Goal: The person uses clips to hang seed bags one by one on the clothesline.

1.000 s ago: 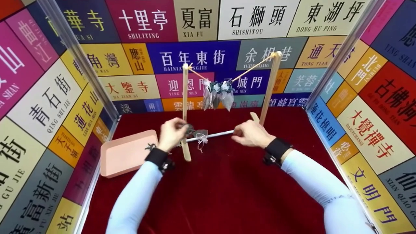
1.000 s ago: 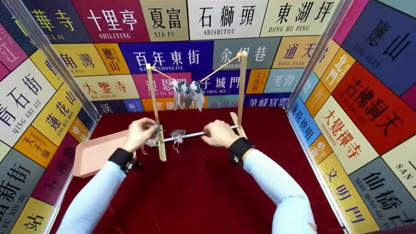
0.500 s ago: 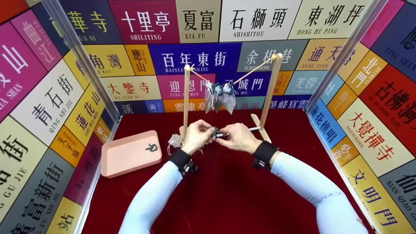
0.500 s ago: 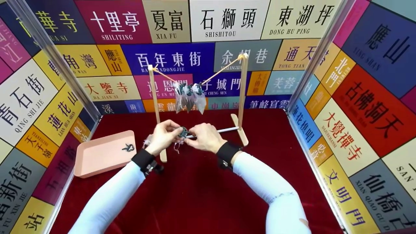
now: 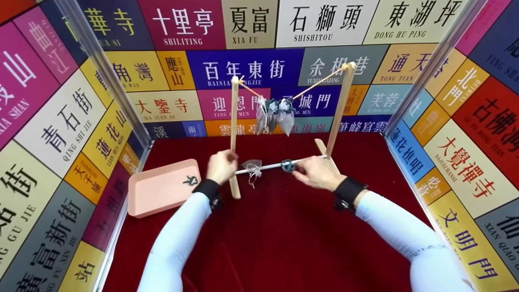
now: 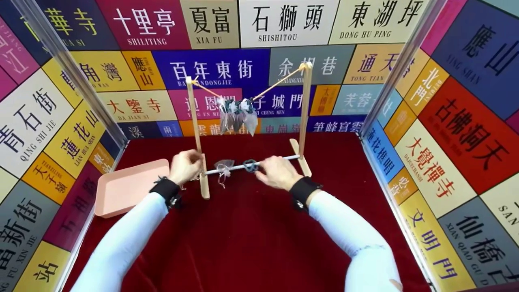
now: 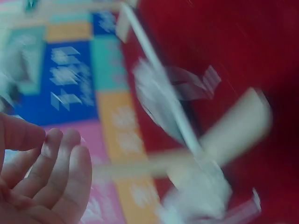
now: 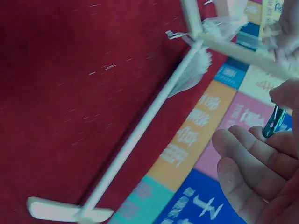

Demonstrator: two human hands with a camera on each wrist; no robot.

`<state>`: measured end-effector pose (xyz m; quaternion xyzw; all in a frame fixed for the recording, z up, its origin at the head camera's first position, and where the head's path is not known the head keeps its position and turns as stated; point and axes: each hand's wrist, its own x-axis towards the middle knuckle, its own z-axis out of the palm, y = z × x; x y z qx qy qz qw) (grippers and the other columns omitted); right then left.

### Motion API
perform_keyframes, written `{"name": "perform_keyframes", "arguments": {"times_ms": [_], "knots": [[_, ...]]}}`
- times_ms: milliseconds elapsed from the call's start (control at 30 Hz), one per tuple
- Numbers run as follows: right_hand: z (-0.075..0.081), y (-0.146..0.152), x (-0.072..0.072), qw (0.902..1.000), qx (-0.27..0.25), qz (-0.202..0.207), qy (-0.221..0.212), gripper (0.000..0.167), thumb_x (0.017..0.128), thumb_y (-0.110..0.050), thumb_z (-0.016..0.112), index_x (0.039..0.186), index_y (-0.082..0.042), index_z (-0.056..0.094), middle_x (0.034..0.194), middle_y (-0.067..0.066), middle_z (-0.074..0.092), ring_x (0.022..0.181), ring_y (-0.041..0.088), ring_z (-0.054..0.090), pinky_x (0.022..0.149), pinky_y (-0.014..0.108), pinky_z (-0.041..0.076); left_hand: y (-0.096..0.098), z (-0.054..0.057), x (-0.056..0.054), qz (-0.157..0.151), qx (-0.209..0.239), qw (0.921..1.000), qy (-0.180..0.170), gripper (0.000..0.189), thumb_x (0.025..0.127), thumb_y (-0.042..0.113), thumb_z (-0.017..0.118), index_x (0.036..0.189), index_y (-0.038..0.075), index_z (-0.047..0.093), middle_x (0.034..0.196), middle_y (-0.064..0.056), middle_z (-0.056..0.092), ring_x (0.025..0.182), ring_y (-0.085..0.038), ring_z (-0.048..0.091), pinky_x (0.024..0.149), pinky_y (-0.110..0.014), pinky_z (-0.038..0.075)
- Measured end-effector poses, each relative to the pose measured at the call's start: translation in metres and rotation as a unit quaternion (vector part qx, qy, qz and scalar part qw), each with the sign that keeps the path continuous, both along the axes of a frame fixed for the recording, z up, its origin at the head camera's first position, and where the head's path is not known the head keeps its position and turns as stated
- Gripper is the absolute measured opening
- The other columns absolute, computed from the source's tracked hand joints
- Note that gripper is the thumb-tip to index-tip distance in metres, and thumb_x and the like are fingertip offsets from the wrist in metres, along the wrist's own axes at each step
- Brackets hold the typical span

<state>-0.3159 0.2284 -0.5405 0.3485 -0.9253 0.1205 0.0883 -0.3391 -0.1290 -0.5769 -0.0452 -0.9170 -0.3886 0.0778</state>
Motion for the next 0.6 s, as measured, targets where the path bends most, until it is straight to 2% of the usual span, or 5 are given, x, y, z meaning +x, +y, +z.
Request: {"name": "perform_keyframes", "arguments": {"times_ms": [33,167,300,433,600], "knots": [[-0.002,0.006,0.0,1.0,0.006,-0.002,0.004,0.019,0.102,-0.027,0.078,0.103,-0.008,0.083,0.074,0.004,0.074,0.06,0.016,0.059,0.06,0.043,0.055,-0.009,-0.007,-0.004,0.01,-0.021,0.9997,-0.011,0.02,0.095,0.013,0.072,0.109,0.005,0.084,0.106,-0.017,0.086,0.101,-0.039,0.081,0.092,-0.053,0.064],[-0.008,0.024,0.001,0.9997,0.024,-0.004,0.009,0.02,0.099,-0.018,0.081,0.081,-0.009,0.079,0.066,0.003,0.072,0.056,0.015,0.055,0.06,0.045,0.055,-0.039,-0.034,-0.013,0.054,-0.097,0.9925,-0.05,0.024,0.091,0.015,0.076,0.11,0.003,0.084,0.11,-0.02,0.085,0.109,-0.045,0.079,0.097,-0.058,0.063],[-0.013,0.034,0.003,0.9989,0.045,-0.013,-0.008,0.021,0.096,-0.014,0.084,0.075,-0.011,0.081,0.064,0.0,0.074,0.057,0.013,0.056,0.06,0.048,0.059,-0.051,-0.053,-0.014,0.087,-0.161,0.9802,-0.076,0.037,0.095,0.018,0.073,0.127,0.001,0.079,0.129,-0.029,0.076,0.123,-0.054,0.071,0.102,-0.065,0.062],[-0.014,0.037,0.004,0.9977,0.061,-0.022,-0.018,0.016,0.094,-0.014,0.084,0.078,-0.012,0.085,0.07,0.001,0.079,0.062,0.017,0.063,0.062,0.05,0.063,-0.052,-0.063,-0.013,0.114,-0.19,0.9703,-0.098,0.038,0.101,0.02,0.068,0.133,0.001,0.075,0.136,-0.033,0.073,0.125,-0.057,0.069,0.102,-0.069,0.062],[-0.013,0.038,0.003,0.9969,0.073,-0.026,-0.015,0.017,0.093,-0.014,0.083,0.076,-0.012,0.083,0.071,0.002,0.079,0.063,0.02,0.065,0.065,0.051,0.064,-0.054,-0.064,-0.014,0.114,-0.193,0.9686,-0.108,0.029,0.098,0.01,0.066,0.119,-0.003,0.081,0.124,-0.032,0.081,0.114,-0.054,0.078,0.1,-0.064,0.065]]}}
